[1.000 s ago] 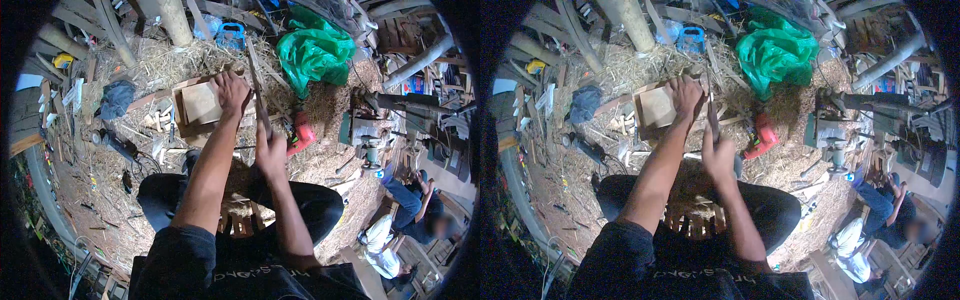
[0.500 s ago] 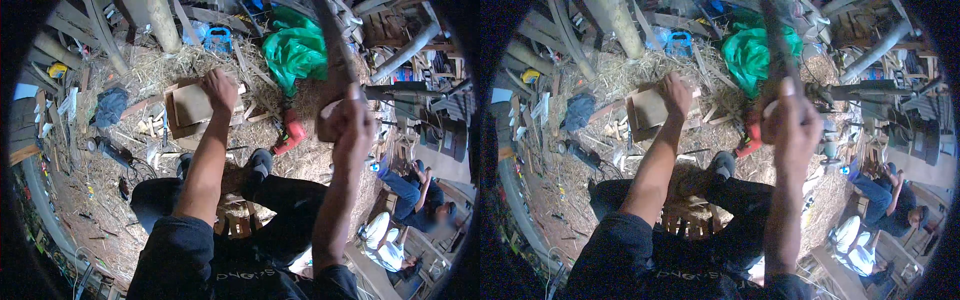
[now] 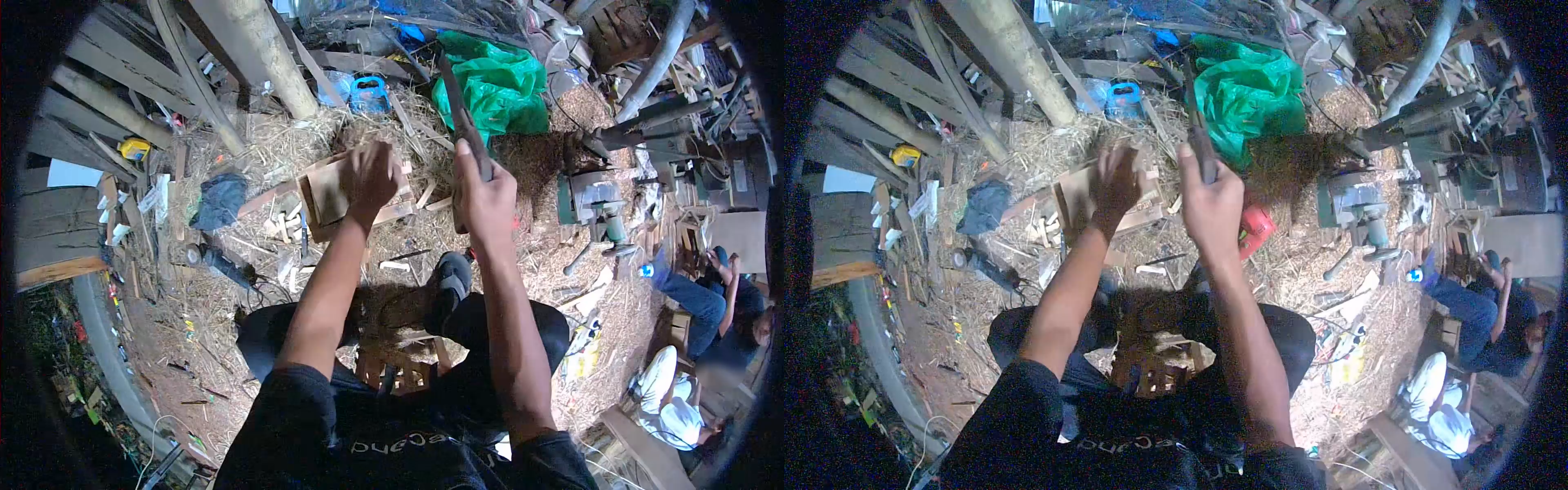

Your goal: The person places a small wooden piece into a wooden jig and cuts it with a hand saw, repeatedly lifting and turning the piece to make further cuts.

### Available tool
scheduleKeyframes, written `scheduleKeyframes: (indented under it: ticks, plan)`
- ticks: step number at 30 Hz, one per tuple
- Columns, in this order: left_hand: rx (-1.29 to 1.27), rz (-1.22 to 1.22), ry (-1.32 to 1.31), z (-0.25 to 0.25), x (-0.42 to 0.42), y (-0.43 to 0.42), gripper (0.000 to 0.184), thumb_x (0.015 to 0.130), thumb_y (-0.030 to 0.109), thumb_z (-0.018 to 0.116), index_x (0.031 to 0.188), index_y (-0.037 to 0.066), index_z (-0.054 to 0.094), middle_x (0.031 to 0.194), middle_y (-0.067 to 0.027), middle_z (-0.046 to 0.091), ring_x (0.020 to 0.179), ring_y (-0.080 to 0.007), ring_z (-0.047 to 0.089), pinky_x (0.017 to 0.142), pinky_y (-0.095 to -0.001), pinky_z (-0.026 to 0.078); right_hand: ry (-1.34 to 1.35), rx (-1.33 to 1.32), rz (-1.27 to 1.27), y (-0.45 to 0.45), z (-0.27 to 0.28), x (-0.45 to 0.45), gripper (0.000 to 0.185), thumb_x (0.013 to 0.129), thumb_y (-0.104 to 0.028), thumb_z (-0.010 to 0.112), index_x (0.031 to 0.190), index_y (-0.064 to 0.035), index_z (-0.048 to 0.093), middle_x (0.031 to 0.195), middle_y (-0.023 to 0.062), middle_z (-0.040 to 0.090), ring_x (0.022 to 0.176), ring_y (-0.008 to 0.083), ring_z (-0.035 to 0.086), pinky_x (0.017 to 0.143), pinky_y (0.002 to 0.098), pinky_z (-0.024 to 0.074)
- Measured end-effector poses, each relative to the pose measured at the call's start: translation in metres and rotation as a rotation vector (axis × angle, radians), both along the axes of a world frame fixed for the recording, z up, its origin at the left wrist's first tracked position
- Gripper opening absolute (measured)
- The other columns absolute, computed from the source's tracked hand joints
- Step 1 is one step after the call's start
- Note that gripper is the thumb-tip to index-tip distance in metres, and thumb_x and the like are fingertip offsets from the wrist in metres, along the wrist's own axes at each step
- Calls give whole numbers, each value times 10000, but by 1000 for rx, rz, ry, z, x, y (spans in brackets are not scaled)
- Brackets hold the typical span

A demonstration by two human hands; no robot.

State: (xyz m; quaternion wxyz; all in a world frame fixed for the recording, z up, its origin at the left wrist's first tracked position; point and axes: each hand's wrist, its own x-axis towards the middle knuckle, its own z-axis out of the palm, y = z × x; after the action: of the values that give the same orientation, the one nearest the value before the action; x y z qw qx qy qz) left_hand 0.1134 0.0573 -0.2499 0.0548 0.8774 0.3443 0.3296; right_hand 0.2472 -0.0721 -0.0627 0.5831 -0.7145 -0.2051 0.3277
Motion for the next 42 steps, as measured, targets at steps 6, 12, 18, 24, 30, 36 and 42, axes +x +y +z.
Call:
scheduleKeyframes:
  ticks: [6,12,18,24,30,36,42]
  plan:
    - [-181,-114,142,4,-24,-20,340,819,159,641,1128,27,586,1097,-166,589,1046,-358,564,950,-454,423,96,-85,33,-19,45,-8,490,926,-413,627,674,6,589,536,-30,463,523,61,402,469,302,328]
    - [-530,-59,-108,103,-32,-25,252,903,227,640,1049,37,563,945,-193,666,884,-393,649,735,-448,517,-48,-27,50,-30,54,-24,426,922,-384,636,719,-11,611,554,-25,496,524,57,418,468,282,343]
    - [-659,-71,-418,221,-57,-62,193,876,55,687,1005,38,544,837,-48,643,750,-99,611,640,-254,483,-14,104,116,-26,68,-34,347,888,-321,698,703,-54,575,592,-59,485,556,38,405,489,252,338]
    - [-810,-102,-564,232,-70,-74,206,882,17,669,1024,33,521,882,-6,590,832,-71,562,749,-225,453,117,157,68,-28,81,-54,314,890,-310,701,736,-69,572,615,-74,480,557,18,373,481,234,298]
    - [-766,-47,-634,240,-83,-65,218,881,42,675,1033,30,520,890,-24,594,819,-82,567,727,-237,462,130,129,74,-41,89,-59,302,896,-337,692,761,-81,605,602,-85,463,503,14,378,444,226,272]
    - [-743,-25,-637,235,-84,-63,230,875,53,686,1042,39,528,883,-2,572,777,-68,540,693,-231,449,149,136,52,-45,85,-60,310,887,-342,713,774,-76,601,598,-82,471,495,16,377,439,227,268]
    - [-1022,-62,-690,237,-87,-59,229,897,126,678,1059,22,555,853,-16,580,736,-88,535,674,-246,449,147,147,76,-42,89,-65,312,890,-337,712,762,-78,594,594,-78,471,492,20,376,436,228,257]
